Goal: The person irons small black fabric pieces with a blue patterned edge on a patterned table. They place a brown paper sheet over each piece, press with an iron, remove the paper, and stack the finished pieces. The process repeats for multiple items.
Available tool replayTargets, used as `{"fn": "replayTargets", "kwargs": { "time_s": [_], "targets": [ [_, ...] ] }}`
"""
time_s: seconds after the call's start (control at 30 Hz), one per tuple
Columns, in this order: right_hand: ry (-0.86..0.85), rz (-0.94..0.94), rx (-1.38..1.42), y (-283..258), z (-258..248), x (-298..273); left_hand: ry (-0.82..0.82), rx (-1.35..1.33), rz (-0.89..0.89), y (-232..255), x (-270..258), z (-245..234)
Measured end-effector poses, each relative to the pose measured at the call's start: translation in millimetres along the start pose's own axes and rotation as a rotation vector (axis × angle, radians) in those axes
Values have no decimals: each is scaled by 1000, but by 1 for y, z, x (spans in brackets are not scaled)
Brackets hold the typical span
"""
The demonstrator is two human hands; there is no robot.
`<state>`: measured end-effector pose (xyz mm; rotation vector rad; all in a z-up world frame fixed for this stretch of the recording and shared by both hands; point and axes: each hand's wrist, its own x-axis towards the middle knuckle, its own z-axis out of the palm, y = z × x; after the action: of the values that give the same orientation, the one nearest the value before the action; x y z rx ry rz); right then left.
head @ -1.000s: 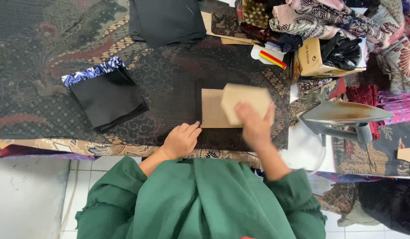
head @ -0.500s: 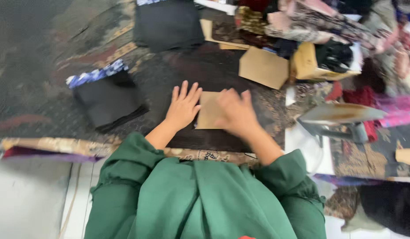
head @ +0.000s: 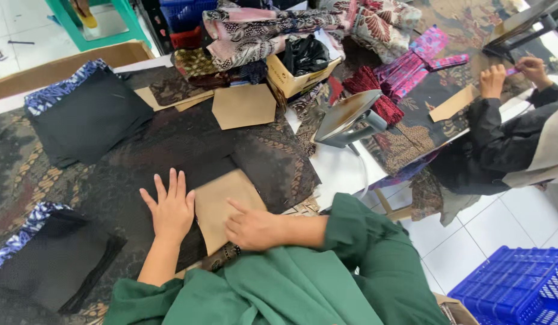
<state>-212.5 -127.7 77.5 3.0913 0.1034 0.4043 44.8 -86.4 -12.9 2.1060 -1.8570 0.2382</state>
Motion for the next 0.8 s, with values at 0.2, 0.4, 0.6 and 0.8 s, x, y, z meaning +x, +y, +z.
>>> {"fn": "replayTargets", "kwargs": {
  "time_s": [0.2,0.4,0.6,0.8],
  "targets": [
    [335,76,130,25,-95,-2,52,15,-19,2,3,-4],
    [456,326,-112,137,-64,19,231,-304,-170,14,-33,-24],
    [318,388,-241,188,19,8,243,-468,-50,30,-75,-51],
    [390,589,220,123,39,-42,195,-458,77,25,-79,-57]
  ]
}}
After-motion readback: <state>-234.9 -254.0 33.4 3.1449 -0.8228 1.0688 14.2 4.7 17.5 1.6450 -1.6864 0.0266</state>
